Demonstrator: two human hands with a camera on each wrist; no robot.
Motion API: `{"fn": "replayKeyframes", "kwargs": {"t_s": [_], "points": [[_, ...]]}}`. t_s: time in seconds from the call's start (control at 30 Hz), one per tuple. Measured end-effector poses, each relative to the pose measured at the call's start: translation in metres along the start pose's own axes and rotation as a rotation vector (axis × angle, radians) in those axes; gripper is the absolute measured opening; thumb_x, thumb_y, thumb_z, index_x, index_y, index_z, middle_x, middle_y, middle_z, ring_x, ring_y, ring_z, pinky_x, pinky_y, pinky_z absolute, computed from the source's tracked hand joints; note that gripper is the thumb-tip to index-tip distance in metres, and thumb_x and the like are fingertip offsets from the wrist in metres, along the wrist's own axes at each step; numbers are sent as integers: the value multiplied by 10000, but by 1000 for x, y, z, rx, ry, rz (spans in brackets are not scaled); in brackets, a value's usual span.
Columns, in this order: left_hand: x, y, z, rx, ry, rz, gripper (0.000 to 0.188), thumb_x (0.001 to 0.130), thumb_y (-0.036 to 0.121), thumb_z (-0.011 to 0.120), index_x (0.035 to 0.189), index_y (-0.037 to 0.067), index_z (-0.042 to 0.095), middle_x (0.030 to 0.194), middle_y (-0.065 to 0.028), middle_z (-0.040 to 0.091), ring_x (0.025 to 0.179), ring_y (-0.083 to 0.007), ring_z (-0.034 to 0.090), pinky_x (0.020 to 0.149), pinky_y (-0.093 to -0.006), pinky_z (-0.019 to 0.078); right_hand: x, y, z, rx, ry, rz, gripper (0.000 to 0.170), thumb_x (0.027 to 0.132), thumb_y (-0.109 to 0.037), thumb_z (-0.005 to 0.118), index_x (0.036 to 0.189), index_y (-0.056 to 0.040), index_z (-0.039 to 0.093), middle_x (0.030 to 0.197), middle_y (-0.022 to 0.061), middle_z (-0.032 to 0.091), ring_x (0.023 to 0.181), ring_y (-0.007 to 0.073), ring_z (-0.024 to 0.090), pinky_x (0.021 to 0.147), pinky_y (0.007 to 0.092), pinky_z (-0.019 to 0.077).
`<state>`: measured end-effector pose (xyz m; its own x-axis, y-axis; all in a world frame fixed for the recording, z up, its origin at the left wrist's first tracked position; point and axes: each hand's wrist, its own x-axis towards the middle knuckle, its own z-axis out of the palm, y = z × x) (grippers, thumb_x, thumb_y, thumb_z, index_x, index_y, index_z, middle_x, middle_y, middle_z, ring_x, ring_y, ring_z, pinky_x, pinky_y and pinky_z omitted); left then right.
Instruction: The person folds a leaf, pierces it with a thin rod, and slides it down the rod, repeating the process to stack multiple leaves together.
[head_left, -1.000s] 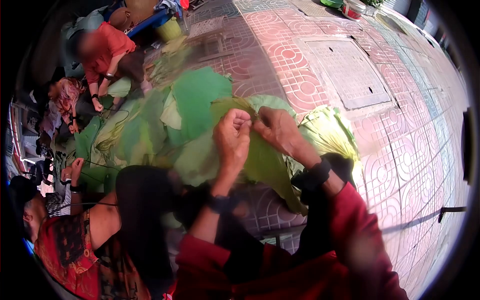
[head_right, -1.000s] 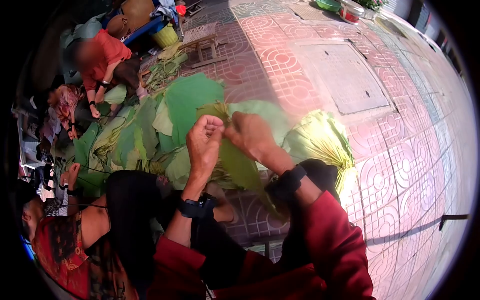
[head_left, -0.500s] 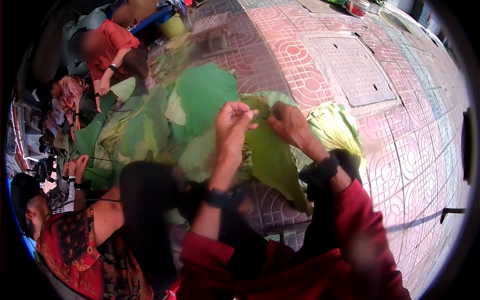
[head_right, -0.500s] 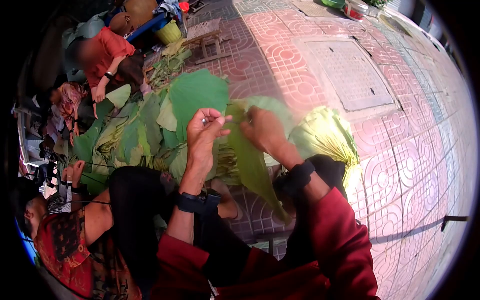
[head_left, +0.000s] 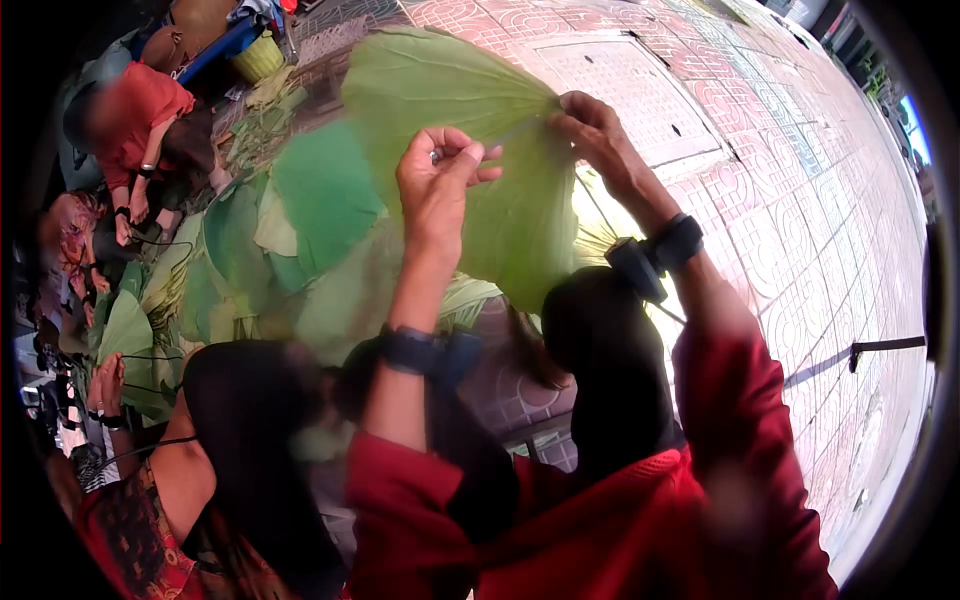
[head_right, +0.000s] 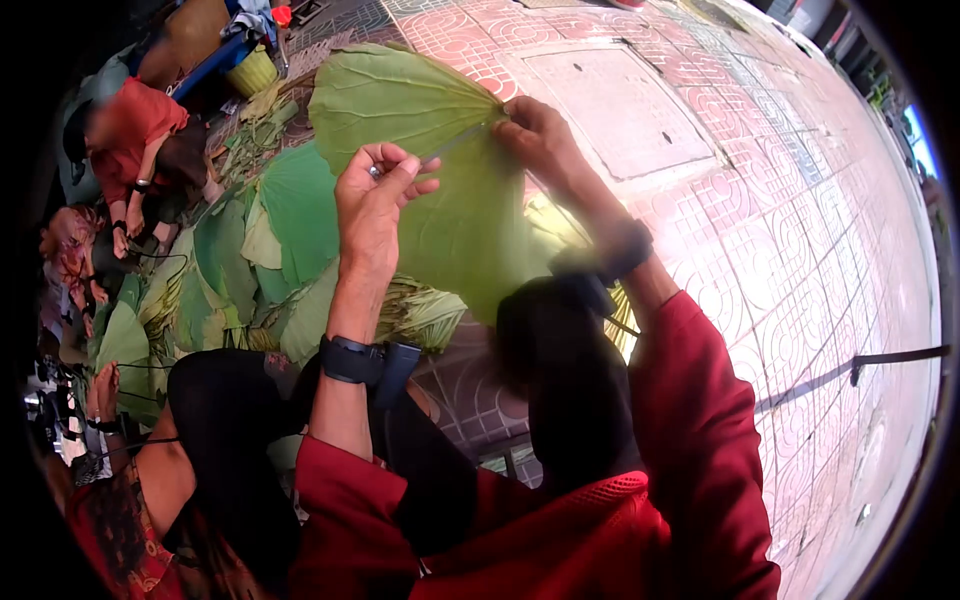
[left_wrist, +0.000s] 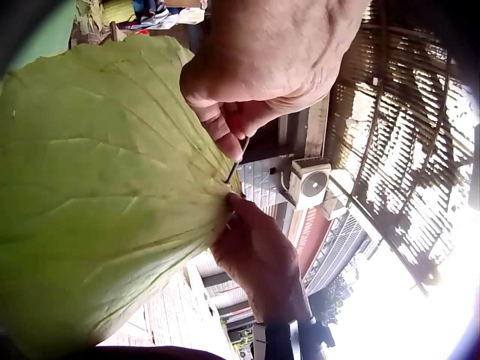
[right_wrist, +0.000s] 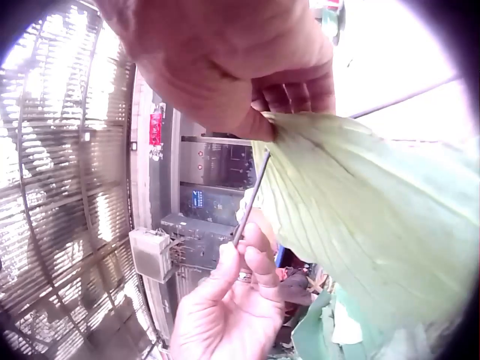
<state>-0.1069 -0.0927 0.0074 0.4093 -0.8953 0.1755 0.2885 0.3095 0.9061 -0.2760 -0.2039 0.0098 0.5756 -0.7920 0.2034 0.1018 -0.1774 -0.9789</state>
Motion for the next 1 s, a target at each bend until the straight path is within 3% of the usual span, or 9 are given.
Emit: {"fn": "replayKeyframes", "kwargs": {"t_s": [0.07, 0.1, 0.27, 0.4, 0.57, 0.67, 0.7, 0.83, 1.0], "points": [[2, -5, 6, 45, -19, -24, 89, 855, -27, 559, 919, 5, 506, 888, -68, 540, 854, -225, 649, 704, -303, 559, -2, 34, -22, -212, 53, 74, 195, 873, -148, 535, 925, 38, 559, 788, 78, 599, 726, 134, 578, 626, 277, 471], [4, -9, 8, 73, -30, -37, 90, 854, -22, 562, 921, 7, 509, 897, -66, 539, 862, -231, 647, 717, -311, 556, -12, 60, -34, -234, 11, 37, 405, 891, -377, 549, 1040, -1, 526, 854, 53, 566, 752, 138, 561, 635, 266, 467], [2, -4, 5, 189, 18, -86, 104, 844, -5, 588, 927, 6, 528, 888, -60, 534, 845, -229, 647, 702, -297, 554, -75, 189, -90, -40, 244, 483, 270, 868, -222, 543, 1002, 12, 524, 866, 110, 601, 755, 191, 621, 669, 340, 543], [-6, -1, -3, 253, 8, -108, 92, 853, 11, 587, 932, 11, 539, 884, -54, 533, 843, -211, 638, 695, -299, 548, -149, 252, -132, -99, 313, 501, 268, 839, -220, 560, 980, 3, 514, 832, 102, 585, 718, 197, 602, 634, 321, 524], [-13, 2, -4, 268, -7, -95, 86, 853, -1, 572, 934, 0, 543, 877, -70, 539, 838, -213, 634, 672, -301, 557, -187, 252, -168, -74, 505, 625, 244, 841, -238, 563, 957, -33, 500, 746, 44, 543, 638, 131, 536, 555, 270, 439], [-13, 2, -4, 256, -19, -94, 102, 860, 23, 585, 952, 12, 543, 885, -59, 544, 855, -208, 627, 690, -292, 546, -191, 254, -194, -106, 466, 527, 248, 863, -246, 554, 985, -37, 498, 737, 15, 506, 635, 103, 494, 581, 244, 415], [-13, 2, -5, 258, -29, -101, 109, 865, 41, 591, 959, 23, 538, 894, -49, 540, 874, -200, 619, 709, -283, 534, -199, 263, -203, -102, 411, 281, 227, 887, -246, 542, 1001, -56, 493, 765, -8, 486, 656, 86, 470, 603, 231, 394], [-13, 0, -7, 259, -53, -115, 120, 869, 61, 600, 967, 37, 534, 908, -41, 542, 903, -192, 609, 730, -273, 523, -186, 166, -192, 240, 242, 543, 230, 905, -242, 521, 1070, -83, 504, 845, -32, 496, 767, 66, 475, 693, 213, 396], [-13, -4, -8, 306, -69, -137, 124, 869, 62, 602, 972, 40, 537, 921, -48, 553, 903, -190, 610, 726, -275, 526, -212, 215, -202, -42, 214, 598, 307, 872, -242, 546, 1094, -35, 500, 832, 4, 528, 695, 100, 512, 608, 236, 434]]}}
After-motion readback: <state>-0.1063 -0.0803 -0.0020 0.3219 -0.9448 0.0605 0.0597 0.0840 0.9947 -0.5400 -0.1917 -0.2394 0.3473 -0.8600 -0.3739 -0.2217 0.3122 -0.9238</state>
